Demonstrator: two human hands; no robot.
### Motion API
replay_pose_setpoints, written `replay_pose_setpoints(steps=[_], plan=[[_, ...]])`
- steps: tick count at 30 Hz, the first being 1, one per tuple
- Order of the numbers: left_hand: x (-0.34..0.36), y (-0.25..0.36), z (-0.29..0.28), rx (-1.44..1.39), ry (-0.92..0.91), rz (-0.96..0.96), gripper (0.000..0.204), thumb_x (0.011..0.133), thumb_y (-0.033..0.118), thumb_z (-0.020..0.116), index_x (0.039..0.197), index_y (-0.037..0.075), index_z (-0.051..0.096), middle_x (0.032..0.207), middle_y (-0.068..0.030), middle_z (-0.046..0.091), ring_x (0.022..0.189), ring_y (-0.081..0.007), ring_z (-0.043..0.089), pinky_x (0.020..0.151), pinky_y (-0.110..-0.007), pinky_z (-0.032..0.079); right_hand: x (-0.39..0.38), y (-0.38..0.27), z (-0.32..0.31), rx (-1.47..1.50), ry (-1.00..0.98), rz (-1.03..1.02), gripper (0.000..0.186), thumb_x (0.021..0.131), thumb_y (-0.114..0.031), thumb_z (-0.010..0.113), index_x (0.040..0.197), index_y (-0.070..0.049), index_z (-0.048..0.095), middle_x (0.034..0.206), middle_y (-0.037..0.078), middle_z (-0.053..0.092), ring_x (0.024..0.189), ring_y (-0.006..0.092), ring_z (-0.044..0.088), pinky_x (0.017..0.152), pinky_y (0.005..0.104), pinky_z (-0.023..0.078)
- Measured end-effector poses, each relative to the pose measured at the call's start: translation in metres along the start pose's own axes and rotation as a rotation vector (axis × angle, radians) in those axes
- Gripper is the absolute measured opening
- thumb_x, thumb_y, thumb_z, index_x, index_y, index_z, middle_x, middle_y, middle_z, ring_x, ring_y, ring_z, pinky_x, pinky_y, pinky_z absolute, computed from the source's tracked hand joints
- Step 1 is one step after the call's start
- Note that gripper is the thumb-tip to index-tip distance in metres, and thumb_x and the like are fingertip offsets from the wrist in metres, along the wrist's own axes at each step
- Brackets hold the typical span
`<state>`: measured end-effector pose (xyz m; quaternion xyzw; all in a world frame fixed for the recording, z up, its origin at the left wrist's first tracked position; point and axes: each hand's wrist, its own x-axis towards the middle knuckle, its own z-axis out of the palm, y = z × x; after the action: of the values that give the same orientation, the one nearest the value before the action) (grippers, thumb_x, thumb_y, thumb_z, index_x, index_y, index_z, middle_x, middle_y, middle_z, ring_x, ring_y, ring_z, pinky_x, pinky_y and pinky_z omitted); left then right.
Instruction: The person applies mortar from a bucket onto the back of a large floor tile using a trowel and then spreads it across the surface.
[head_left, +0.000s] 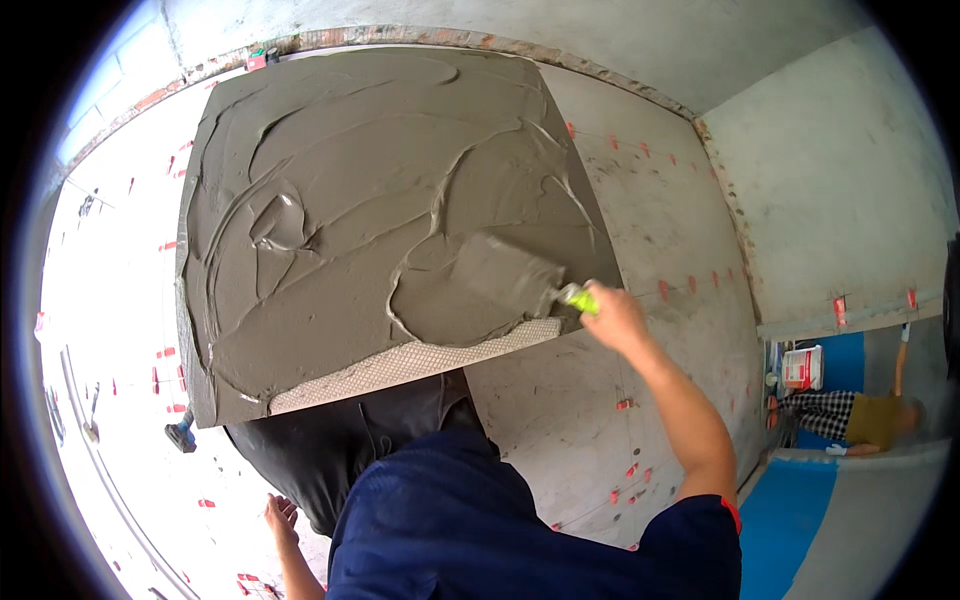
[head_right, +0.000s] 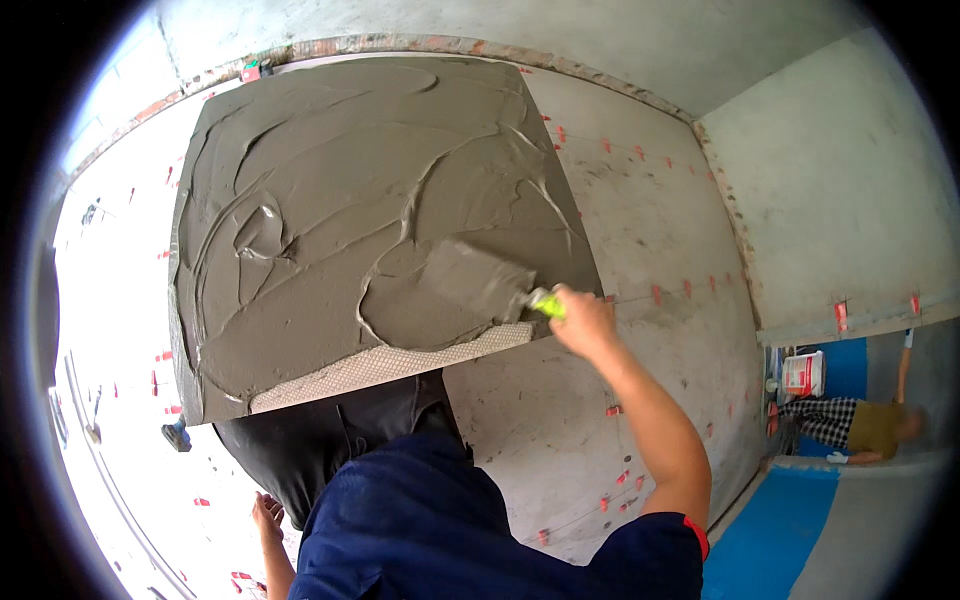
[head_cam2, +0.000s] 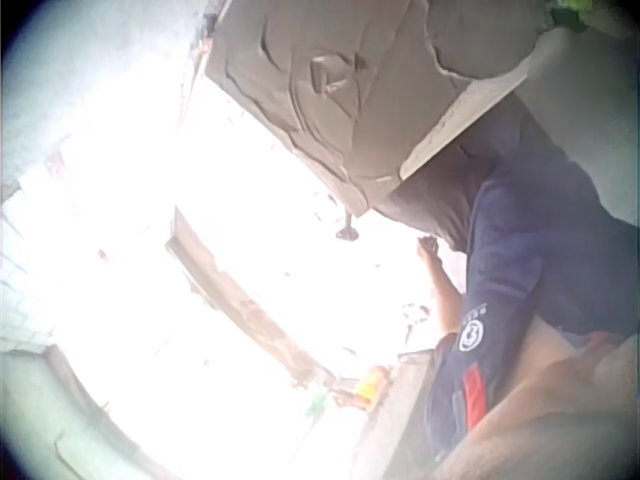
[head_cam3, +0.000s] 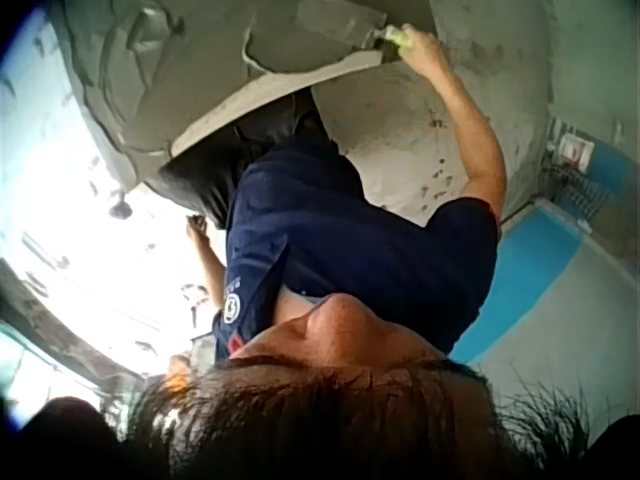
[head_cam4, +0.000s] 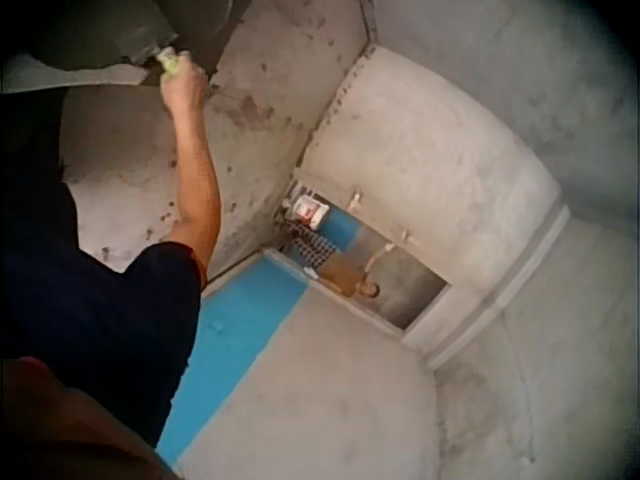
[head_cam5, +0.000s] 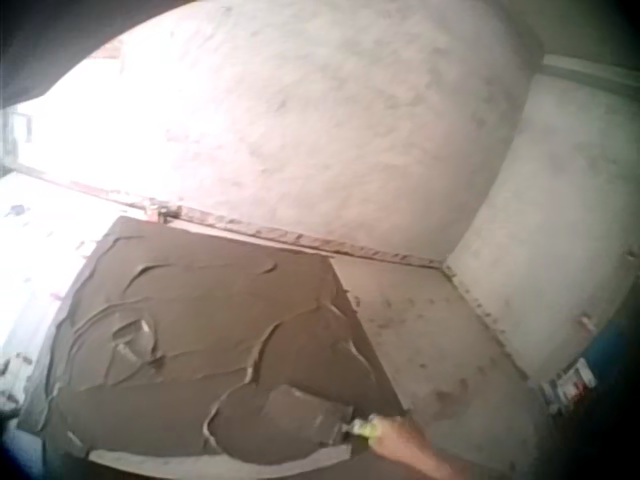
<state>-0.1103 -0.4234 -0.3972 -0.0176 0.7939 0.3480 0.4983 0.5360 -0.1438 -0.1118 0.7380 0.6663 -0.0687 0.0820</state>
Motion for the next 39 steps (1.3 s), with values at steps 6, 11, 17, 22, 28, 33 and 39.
replay_pose_setpoints(steps=[6,11,17,22,28,33,39], plan=[[-0.009,-0.010,0.008,0.033,-0.032,-0.057,0.043,0.088,0.048,0.047,0.094,0.006,0.054,0.078,-0.0045,0.057,0.068,-0.0158,0.055,0.061,-0.028,0.043,0.017,0.047,0.004,0.063,-0.138,-0.144,0.042,0.068,-0.022,0.062,0.107,-0.008,0.057,0.079,0.019,0.063,0.077,0.0370,0.060,0.070,0.0443,0.049],[-0.036,-0.007,0.014,0.023,-0.042,-0.048,0.042,0.089,0.046,0.046,0.096,0.006,0.055,0.080,-0.0068,0.059,0.070,-0.0180,0.057,0.063,-0.031,0.045,0.025,0.056,-0.010,-0.036,-0.128,-0.311,0.033,0.067,-0.021,0.066,0.096,-0.008,0.057,0.076,0.015,0.063,0.075,0.0358,0.060,0.066,0.0433,0.049],[-0.043,-0.005,0.018,0.046,-0.056,-0.038,0.043,0.089,0.045,0.045,0.101,0.005,0.056,0.085,-0.0086,0.060,0.074,-0.0199,0.058,0.065,-0.034,0.046,0.058,0.087,0.010,-0.084,0.074,-0.218,0.036,0.067,-0.022,0.067,0.097,-0.006,0.057,0.078,0.015,0.063,0.074,0.0347,0.061,0.064,0.0442,0.048],[-0.038,-0.007,0.018,0.067,-0.052,-0.037,0.042,0.090,0.045,0.043,0.101,0.006,0.056,0.083,-0.0071,0.061,0.069,-0.0180,0.057,0.064,-0.032,0.046,0.072,0.046,0.006,0.160,0.033,-0.056,0.031,0.067,-0.020,0.060,0.094,-0.003,0.057,0.075,0.020,0.061,0.074,0.0396,0.058,0.066,0.0453,0.047],[-0.052,0.000,0.027,0.059,-0.025,-0.035,0.043,0.090,0.044,0.044,0.104,0.005,0.056,0.087,-0.0076,0.062,0.072,-0.0182,0.059,0.066,-0.032,0.047,0.042,-0.024,-0.010,0.084,-0.283,-0.336,0.030,0.067,-0.018,0.063,0.092,-0.003,0.056,0.073,0.020,0.060,0.073,0.0391,0.058,0.065,0.0453,0.047],[-0.058,0.002,0.034,0.062,-0.028,-0.027,0.038,0.090,0.042,0.045,0.099,0.007,0.056,0.082,-0.0048,0.061,0.069,-0.0158,0.059,0.063,-0.029,0.047,0.049,-0.019,0.005,-0.009,0.009,-0.515,0.032,0.068,-0.016,0.063,0.096,-0.004,0.053,0.075,0.019,0.062,0.074,0.0365,0.060,0.065,0.0452,0.049],[-0.050,-0.003,0.028,0.077,-0.019,-0.018,0.040,0.089,0.045,0.048,0.091,0.006,0.057,0.080,-0.0051,0.060,0.064,-0.0160,0.057,0.059,-0.029,0.044,0.075,-0.068,-0.002,0.183,-0.010,-0.289,0.034,0.068,-0.016,0.061,0.099,-0.002,0.057,0.079,0.023,0.061,0.080,0.0390,0.059,0.069,0.0458,0.048]])
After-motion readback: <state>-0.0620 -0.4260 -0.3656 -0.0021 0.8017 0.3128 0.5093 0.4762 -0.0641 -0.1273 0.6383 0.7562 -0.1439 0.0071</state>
